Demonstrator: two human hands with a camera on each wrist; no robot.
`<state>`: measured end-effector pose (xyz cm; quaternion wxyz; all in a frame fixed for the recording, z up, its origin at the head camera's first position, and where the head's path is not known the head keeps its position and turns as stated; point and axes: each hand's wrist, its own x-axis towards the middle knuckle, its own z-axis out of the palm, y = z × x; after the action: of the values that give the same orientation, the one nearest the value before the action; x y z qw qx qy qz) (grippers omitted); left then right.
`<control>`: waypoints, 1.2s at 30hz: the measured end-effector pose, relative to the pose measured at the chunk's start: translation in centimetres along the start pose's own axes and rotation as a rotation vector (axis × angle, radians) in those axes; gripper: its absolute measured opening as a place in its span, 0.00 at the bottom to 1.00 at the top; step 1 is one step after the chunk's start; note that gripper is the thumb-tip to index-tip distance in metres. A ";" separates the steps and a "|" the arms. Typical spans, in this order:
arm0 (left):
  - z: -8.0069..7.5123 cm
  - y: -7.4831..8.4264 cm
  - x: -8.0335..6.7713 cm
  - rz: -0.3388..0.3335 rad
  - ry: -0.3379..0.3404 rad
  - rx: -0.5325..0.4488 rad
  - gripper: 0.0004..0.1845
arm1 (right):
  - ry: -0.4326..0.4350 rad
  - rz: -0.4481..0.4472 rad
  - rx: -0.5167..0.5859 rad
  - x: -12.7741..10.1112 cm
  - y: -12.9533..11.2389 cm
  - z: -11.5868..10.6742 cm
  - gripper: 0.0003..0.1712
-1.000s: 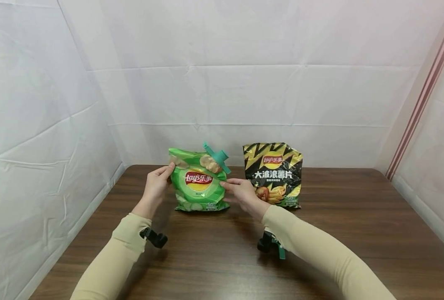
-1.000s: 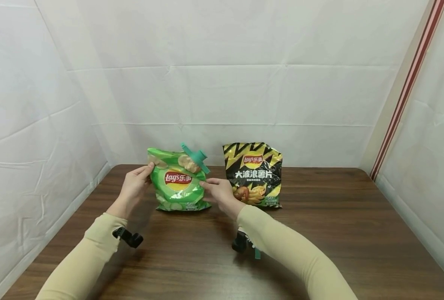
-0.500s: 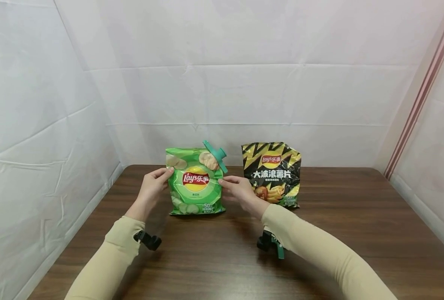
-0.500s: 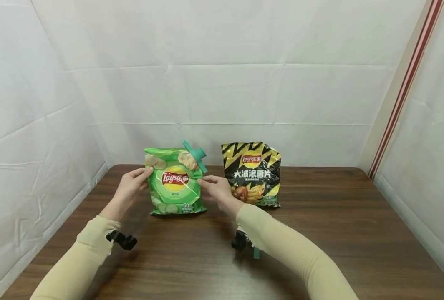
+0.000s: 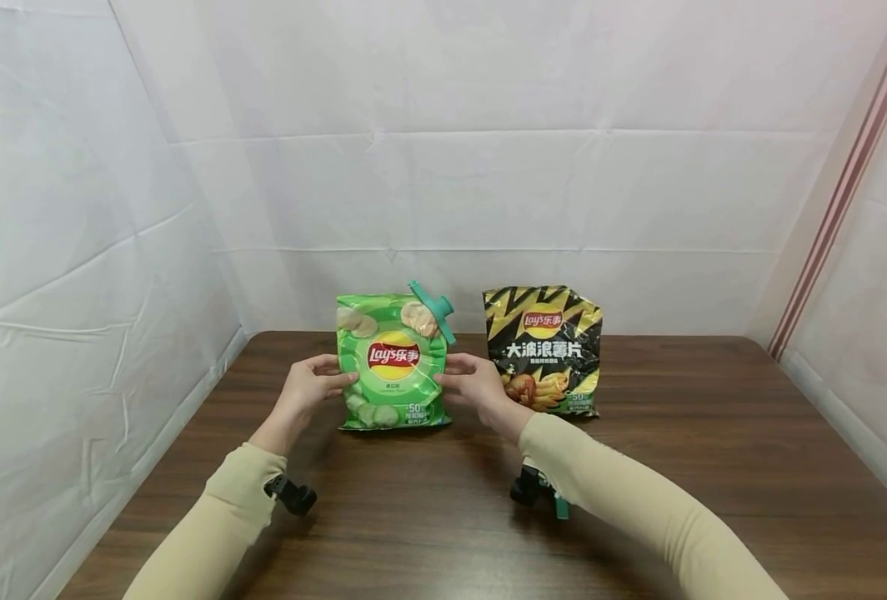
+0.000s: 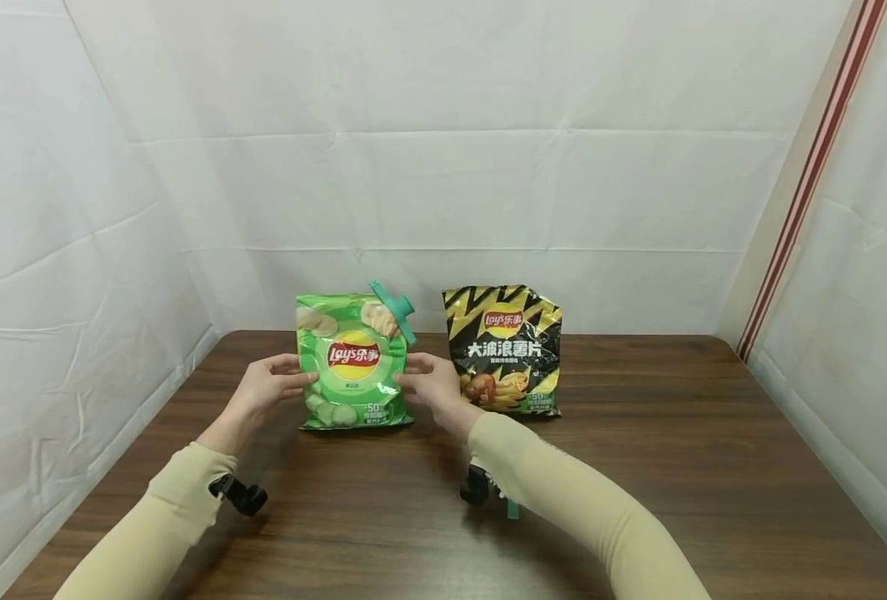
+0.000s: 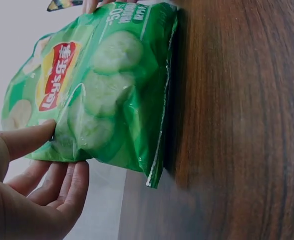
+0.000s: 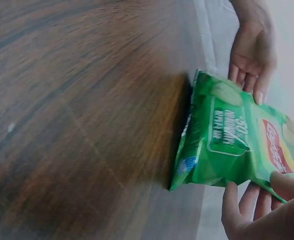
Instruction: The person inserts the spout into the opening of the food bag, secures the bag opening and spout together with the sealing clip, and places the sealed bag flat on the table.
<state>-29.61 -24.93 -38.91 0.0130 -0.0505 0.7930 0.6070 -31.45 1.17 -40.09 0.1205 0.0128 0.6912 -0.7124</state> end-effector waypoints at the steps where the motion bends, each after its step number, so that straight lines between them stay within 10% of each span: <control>1: 0.1 0.0 0.0 -0.001 0.007 0.008 0.24 | -0.002 0.000 -0.004 0.0 0.1 0.1 0.22; 36: 1.1 -1.2 2.6 -0.037 0.145 -0.009 0.24 | 0.093 -0.004 0.062 0.9 0.8 0.9 0.26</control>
<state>-32.14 -24.38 -40.54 -0.0335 -0.1091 0.7880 0.6051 -32.04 0.16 -41.03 0.0861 0.0484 0.6736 -0.7324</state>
